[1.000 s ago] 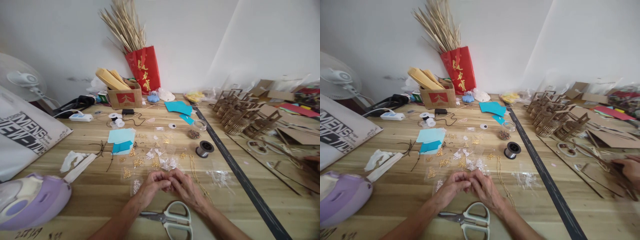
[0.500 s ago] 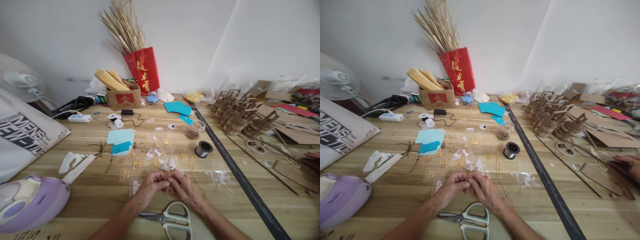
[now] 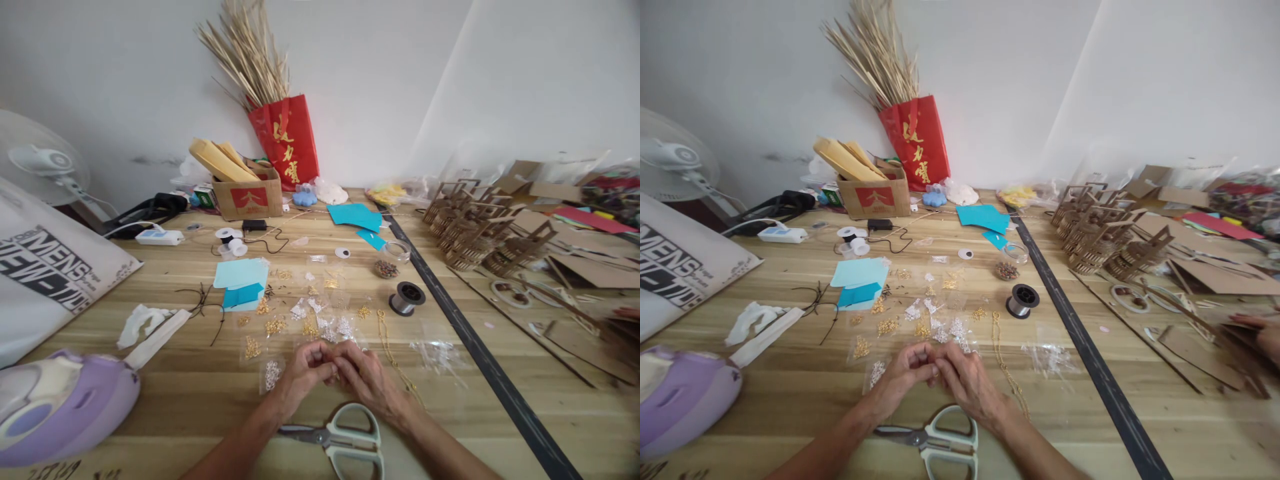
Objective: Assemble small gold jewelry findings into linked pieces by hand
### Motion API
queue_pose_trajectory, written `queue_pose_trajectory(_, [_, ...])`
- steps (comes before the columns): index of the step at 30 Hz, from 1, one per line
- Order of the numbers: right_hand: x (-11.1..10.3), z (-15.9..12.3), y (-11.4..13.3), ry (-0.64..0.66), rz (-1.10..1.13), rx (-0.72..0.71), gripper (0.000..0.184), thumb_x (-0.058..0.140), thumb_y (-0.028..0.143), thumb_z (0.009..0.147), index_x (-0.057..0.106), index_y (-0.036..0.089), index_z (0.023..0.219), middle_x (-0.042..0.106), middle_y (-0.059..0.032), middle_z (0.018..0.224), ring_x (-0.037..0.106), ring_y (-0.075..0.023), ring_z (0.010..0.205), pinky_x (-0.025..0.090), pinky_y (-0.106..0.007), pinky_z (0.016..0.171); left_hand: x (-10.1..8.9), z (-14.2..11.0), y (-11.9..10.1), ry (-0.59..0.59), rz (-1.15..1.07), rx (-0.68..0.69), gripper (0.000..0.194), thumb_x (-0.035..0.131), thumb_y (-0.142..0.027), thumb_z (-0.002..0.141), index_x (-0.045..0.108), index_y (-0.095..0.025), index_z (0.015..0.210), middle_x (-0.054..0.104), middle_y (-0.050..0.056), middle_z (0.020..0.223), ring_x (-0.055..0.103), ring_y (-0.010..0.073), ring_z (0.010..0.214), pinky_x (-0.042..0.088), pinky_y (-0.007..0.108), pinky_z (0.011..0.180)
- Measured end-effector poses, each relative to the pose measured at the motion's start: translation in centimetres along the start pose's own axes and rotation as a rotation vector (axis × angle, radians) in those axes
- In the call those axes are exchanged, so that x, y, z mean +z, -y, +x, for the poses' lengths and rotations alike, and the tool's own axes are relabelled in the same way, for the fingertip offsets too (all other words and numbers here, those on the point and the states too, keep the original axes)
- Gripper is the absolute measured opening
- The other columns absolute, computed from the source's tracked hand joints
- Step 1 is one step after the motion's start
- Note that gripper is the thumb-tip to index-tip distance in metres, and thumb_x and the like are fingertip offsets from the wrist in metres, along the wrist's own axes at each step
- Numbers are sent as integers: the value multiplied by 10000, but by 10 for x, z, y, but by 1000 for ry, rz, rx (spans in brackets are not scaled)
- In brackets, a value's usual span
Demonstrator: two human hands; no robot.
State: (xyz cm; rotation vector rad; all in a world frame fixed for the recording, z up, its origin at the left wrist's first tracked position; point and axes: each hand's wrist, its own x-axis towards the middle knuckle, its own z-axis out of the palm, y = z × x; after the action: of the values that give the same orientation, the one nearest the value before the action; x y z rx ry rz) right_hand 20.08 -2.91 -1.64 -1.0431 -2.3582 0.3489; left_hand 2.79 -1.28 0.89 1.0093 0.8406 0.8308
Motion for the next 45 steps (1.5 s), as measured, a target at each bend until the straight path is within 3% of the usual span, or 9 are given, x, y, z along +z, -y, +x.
queue_pose_trajectory(2, [1,0,-1,-2,-72,-46,228,342,216,973,559,179,1034,595,-73,929,544,-160,719,378,-250,592,0,1,-1,-4,12,0,219,742,-280,609,586,-127,635,551,-22,566,491,105,551,394,224,555])
queue_pose_trajectory(5, [-2,2,3,54,-15,8,267,279,165,990,545,182,1007,593,-41,882,539,-124,665,384,-232,602,-2,2,2,7,12,-10,187,731,-260,610,611,-119,634,555,-19,562,488,106,551,388,227,558])
queue_pose_trajectory(10, [-5,4,6,-56,-131,-103,275,289,225,990,559,178,964,582,-55,823,522,-141,626,354,-242,545,-7,4,10,25,-64,-30,146,730,-209,588,662,-109,670,602,-4,589,506,113,570,397,235,585])
queue_pose_trajectory(18, [-13,10,13,-42,35,9,338,226,260,1006,551,183,956,607,-41,801,546,-131,606,401,-234,563,-8,4,13,23,-168,-73,146,765,-176,556,671,-109,645,605,-3,574,497,99,543,379,217,536])
queue_pose_trajectory(26, [-23,15,22,-76,135,69,253,293,225,987,545,209,974,628,-35,762,579,-143,600,438,-233,580,-9,2,9,57,-301,-185,222,809,-193,545,654,-118,686,619,-9,593,537,82,489,399,209,512])
queue_pose_trajectory(38, [-10,7,9,-112,-128,-53,341,233,169,993,570,168,941,603,-49,804,531,-123,590,406,-223,564,-8,0,7,115,-381,-193,212,793,-139,563,630,-114,696,657,28,631,611,115,577,442,211,570])
queue_pose_trajectory(41, [-5,1,4,-158,-288,-187,351,227,179,994,575,135,999,609,-103,875,528,-153,616,388,-248,540,-10,0,8,128,-381,-205,210,794,-138,563,629,-114,691,641,22,626,604,114,588,437,208,563])
queue_pose_trajectory(45, [-6,1,4,-150,-284,-188,371,209,165,996,579,155,970,612,-96,866,530,-153,622,379,-248,546,-11,1,9,131,-391,-214,215,800,-138,555,624,-116,676,630,13,618,596,108,580,423,203,551])
